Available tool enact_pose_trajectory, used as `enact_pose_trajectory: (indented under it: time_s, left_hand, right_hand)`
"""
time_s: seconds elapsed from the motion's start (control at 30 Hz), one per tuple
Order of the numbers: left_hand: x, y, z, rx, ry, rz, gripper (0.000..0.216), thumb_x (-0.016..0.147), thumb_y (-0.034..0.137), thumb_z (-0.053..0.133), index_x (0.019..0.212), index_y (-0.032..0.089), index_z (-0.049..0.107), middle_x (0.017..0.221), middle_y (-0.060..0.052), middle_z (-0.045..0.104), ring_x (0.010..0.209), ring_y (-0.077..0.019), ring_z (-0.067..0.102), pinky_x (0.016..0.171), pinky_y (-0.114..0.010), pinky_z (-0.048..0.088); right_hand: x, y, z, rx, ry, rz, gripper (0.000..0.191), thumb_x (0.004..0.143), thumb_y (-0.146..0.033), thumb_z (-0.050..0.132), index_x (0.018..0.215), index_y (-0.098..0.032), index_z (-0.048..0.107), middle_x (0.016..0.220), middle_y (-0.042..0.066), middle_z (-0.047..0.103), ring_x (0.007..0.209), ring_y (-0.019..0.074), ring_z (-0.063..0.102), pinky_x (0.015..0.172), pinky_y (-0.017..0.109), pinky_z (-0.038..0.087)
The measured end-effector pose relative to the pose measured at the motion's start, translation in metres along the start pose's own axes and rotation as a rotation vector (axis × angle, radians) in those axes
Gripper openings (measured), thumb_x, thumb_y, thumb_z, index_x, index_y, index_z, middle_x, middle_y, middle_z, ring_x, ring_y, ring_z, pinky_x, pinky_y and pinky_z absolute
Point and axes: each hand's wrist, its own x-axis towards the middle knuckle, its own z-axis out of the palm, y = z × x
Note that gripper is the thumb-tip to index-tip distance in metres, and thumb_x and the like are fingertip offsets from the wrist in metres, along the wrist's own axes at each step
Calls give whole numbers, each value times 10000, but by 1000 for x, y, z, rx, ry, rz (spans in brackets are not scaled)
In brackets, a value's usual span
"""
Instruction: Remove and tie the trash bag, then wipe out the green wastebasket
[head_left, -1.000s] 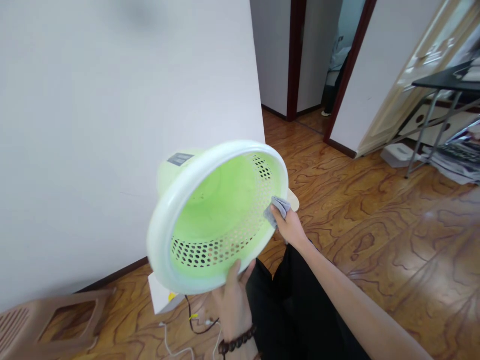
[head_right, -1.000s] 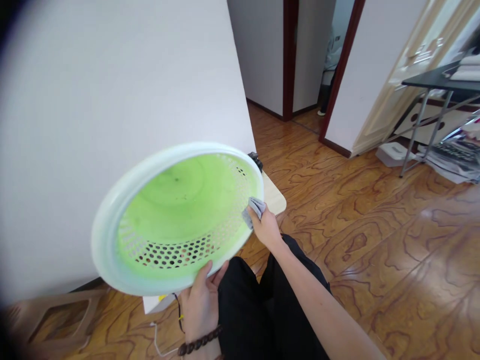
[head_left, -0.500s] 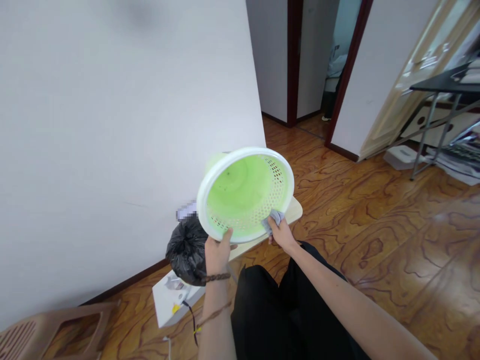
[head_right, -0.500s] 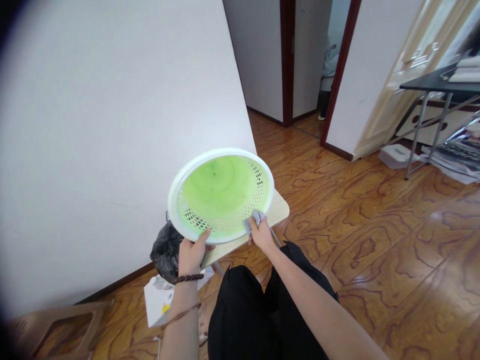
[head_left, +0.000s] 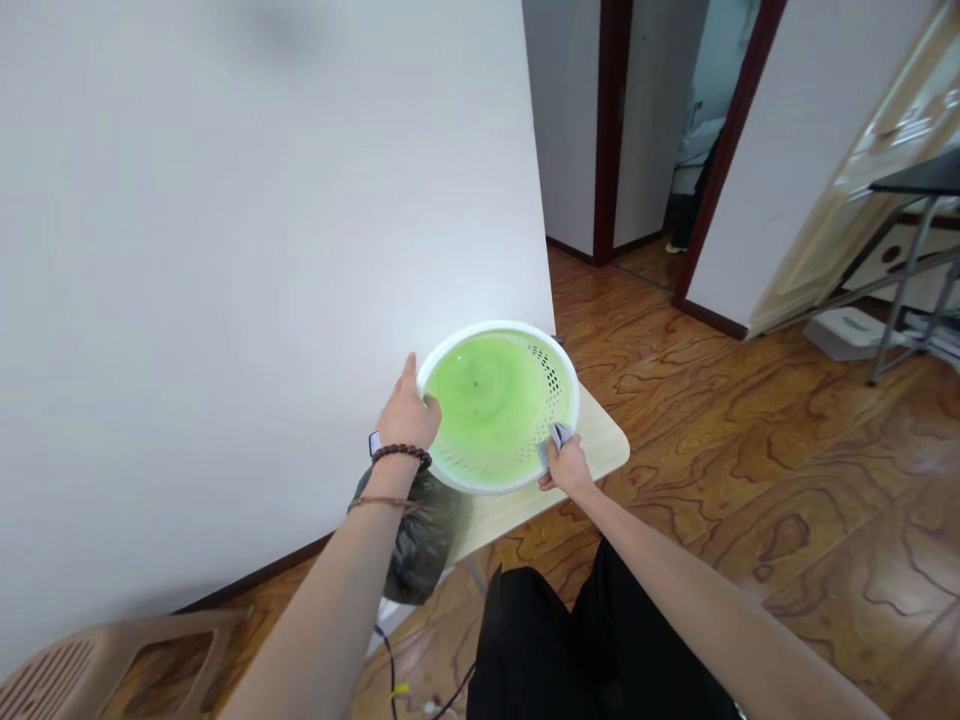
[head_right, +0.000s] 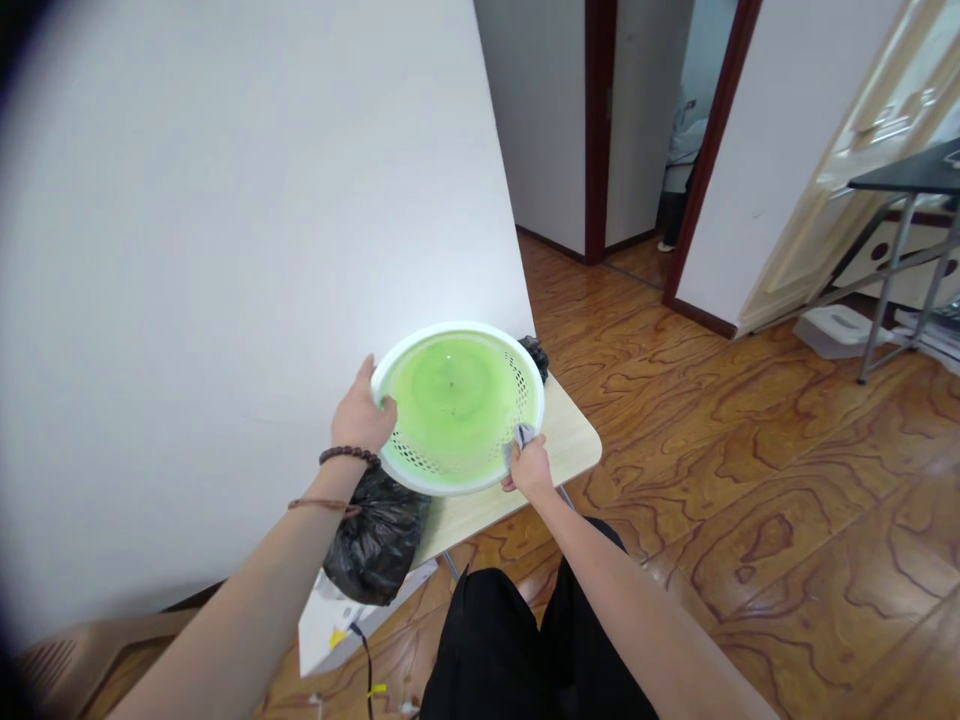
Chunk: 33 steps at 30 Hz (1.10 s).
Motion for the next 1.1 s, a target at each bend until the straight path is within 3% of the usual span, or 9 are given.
enact_pose_trajectory:
  time_s: [0.13,0.27,0.33,0.47,0.67,0.8,0.9,0.97,1.1]
  left_hand:
    - [56,17,-21,195,-88,189,640,819,337,398,1429,328,203,1238,-76,575,966,-260,610,791,-383,483]
    - [96,22,-11,298,-239,54,468,797,500,386,1147,276,603,937,-121,677,844,-270,633,706,-382,489]
    - [106,21,-1,314,-201,100,443,796,487,382,1061,248,644,913,-129,674,841,-270,629,702,-379,488]
    - [111,24,5,302,-172,202,403,781,382,426,1130,279,598,940,-99,674,839,-239,626,705,-341,488]
    - [108,42,-3,429,-281,99,357,732,334,489,978,150,671,920,-156,674,802,-261,631,649,-333,501]
    - [106,47,1,424,-232,162,347,727,304,483,976,154,673,906,-152,673,804,-263,632,656,-345,500]
    - [105,46,2,401,-212,157,343,725,312,477,976,180,668,909,-137,671,809,-262,628,672,-354,494]
    - [105,45,1,403,-208,135,343,721,320,478,978,191,665,915,-132,670,820,-261,623,683,-353,488]
    - [104,45,-3,405,-224,101,347,724,326,471,986,197,660,931,-131,667,831,-262,615,690,-351,480]
  right_hand:
    - [12,-8,11,-39,32,-17,297,915,-370,372,1083,-137,298,746,91,617,386,155,590,347,271,514]
    - [26,-11,20,-123,14,-77,294,906,-369,392,1072,-148,291,792,112,633,379,143,578,334,261,501]
    - [32,-10,22,-143,-8,-80,307,911,-376,366,1085,-138,279,790,125,635,380,151,580,336,267,502]
    - [36,-9,23,-174,-46,-18,375,922,-410,311,1136,-108,252,780,135,634,393,163,590,358,284,512]
    - [42,-18,-1,-366,-132,20,415,897,-465,362,1115,-111,352,960,184,622,483,162,630,439,305,531]
    - [54,-39,-31,-721,27,-164,357,891,-427,381,1041,-114,466,887,169,651,680,228,669,656,364,529]
    - [56,-50,-36,-858,110,-269,323,875,-387,420,1046,-118,477,920,184,649,853,280,652,752,394,494]
    - [54,-51,-31,-832,107,-264,326,871,-372,431,1072,-116,446,926,182,650,831,269,656,729,379,499]
    - [53,-39,-16,-647,34,-163,339,881,-388,418,1095,-131,365,882,137,659,560,173,646,594,317,516]
